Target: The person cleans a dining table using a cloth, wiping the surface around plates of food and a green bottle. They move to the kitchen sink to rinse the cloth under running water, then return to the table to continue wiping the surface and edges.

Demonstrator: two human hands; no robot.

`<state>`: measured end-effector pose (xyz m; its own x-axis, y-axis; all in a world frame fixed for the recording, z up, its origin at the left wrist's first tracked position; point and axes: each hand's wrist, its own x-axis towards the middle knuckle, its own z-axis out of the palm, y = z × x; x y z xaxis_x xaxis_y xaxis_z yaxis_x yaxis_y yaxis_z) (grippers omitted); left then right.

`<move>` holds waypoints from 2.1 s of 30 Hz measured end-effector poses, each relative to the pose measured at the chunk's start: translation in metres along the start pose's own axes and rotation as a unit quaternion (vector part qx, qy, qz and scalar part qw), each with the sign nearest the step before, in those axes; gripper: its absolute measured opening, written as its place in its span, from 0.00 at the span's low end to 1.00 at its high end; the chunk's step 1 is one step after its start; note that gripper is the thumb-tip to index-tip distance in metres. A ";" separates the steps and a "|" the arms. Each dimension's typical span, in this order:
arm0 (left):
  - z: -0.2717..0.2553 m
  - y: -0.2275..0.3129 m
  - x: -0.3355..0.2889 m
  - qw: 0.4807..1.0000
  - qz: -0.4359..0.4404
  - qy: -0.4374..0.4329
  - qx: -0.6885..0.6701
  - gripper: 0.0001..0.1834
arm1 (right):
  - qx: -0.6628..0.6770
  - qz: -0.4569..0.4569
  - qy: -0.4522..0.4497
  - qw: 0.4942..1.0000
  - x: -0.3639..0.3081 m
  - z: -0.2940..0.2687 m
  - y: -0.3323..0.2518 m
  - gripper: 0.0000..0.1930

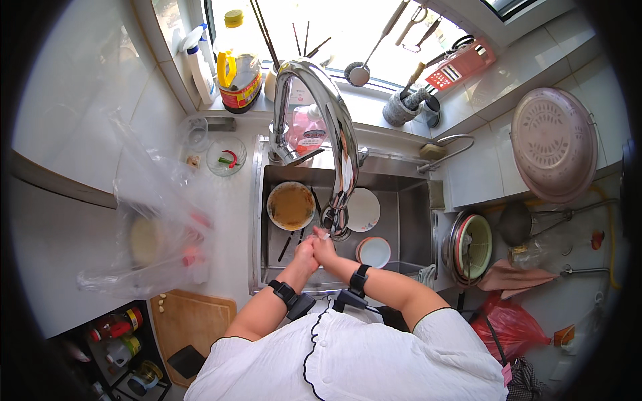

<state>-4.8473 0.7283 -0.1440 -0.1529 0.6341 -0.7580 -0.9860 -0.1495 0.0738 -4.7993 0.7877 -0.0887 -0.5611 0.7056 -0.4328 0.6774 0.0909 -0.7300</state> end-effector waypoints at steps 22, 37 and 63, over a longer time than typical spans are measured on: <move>0.021 0.001 -0.027 0.977 0.056 0.102 0.177 0.07 | 0.102 0.064 0.099 0.988 0.045 -0.011 0.062 0.11; 0.049 -0.001 -0.038 0.993 0.041 0.115 0.009 0.15 | 0.050 0.077 0.015 0.996 0.012 0.020 0.042 0.18; 0.042 -0.027 -0.020 0.999 -0.033 0.030 -0.019 0.14 | 0.191 0.151 0.102 0.965 0.054 0.014 0.090 0.09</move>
<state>-4.8203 0.7517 -0.1033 -0.0820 0.5966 -0.7983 -0.9904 -0.1379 -0.0014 -4.7752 0.8243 -0.1850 -0.2349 0.7865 -0.5712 0.5482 -0.3781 -0.7460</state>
